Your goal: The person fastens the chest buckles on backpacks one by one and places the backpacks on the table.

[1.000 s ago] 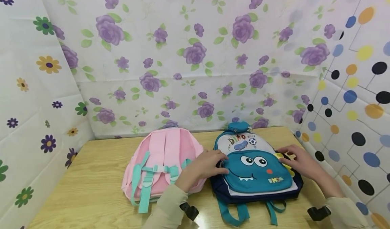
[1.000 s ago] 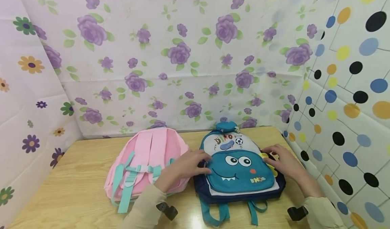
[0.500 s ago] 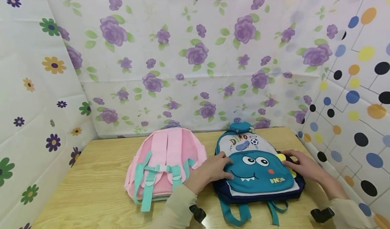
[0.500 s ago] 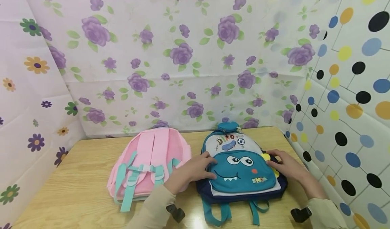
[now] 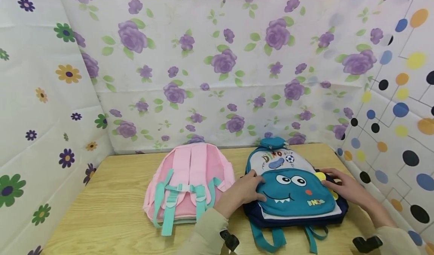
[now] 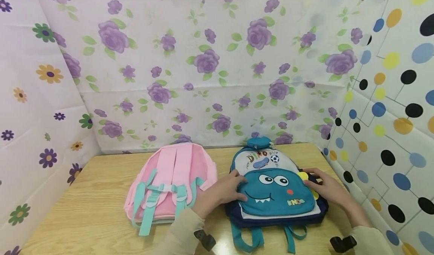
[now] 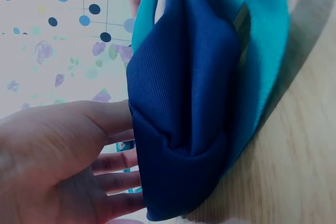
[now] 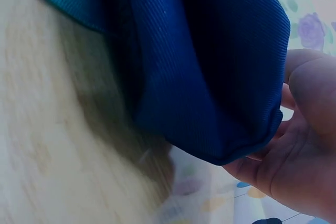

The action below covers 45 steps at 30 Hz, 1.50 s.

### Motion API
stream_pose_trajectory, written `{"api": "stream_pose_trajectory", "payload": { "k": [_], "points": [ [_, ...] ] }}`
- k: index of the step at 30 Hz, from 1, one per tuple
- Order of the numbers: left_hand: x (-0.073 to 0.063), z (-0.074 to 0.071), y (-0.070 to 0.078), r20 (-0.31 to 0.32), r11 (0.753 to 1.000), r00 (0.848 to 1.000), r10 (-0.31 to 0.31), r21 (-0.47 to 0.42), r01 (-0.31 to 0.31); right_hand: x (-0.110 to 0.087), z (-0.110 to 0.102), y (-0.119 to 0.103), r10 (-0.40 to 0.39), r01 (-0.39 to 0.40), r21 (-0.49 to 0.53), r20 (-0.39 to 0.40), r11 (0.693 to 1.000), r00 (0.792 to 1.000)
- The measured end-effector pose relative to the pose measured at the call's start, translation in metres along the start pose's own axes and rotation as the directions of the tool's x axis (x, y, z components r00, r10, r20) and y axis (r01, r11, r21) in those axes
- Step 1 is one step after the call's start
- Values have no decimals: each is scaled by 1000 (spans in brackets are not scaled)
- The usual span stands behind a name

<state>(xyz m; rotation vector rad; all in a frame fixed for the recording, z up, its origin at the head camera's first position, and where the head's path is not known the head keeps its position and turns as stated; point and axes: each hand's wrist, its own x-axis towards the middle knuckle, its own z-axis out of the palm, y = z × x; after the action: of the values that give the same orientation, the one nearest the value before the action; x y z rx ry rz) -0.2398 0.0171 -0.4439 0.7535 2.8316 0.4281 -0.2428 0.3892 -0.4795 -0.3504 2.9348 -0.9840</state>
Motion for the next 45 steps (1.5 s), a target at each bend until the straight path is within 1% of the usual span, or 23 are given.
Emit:
{"api": "stream_pose_trajectory", "payload": {
  "k": [5,7,9,11,13,16,21,26,28,34,41,45],
  "points": [
    [4,2,4,-14,1000,1000,-9,3,9,-1,-7,-2,-15,15,-1,-17,1000,1000],
    [5,2,5,-15,1000,1000,-12,-7,12,-2,-10,-4,-7,7,-1,-20,1000,1000],
    [6,4,5,-21,999,1000,-16,-36,16,-4,-13,-4,2,-2,-2,-33,1000,999],
    [7,7,5,-33,996,999,-18,-93,15,-5,-17,-4,2,-1,7,-49,1000,999],
    [9,11,6,-49,988,999,-23,-155,15,-6,-21,-4,-1,2,9,-62,1000,998],
    [13,18,7,-69,976,997,-29,-219,13,-8,-26,-3,1,0,21,-63,1000,998],
    [17,22,11,-91,972,995,-40,-234,18,-12,-31,-4,28,-25,30,-92,999,995],
    [17,27,11,-107,965,993,-45,-261,15,-14,-37,-12,49,-45,49,-76,998,996],
    [17,29,9,-117,958,992,-45,-287,10,-16,-40,-16,54,-50,46,-71,998,996],
    [15,35,8,-136,923,989,-54,-385,-3,-21,-48,-28,67,-64,39,-79,997,995],
    [14,40,8,-155,907,987,-37,-420,-32,-25,-52,-39,86,-83,77,-48,994,995],
    [15,42,8,-162,894,986,-38,-446,-39,-28,-55,-44,80,-75,88,-52,993,995]
  ]
}}
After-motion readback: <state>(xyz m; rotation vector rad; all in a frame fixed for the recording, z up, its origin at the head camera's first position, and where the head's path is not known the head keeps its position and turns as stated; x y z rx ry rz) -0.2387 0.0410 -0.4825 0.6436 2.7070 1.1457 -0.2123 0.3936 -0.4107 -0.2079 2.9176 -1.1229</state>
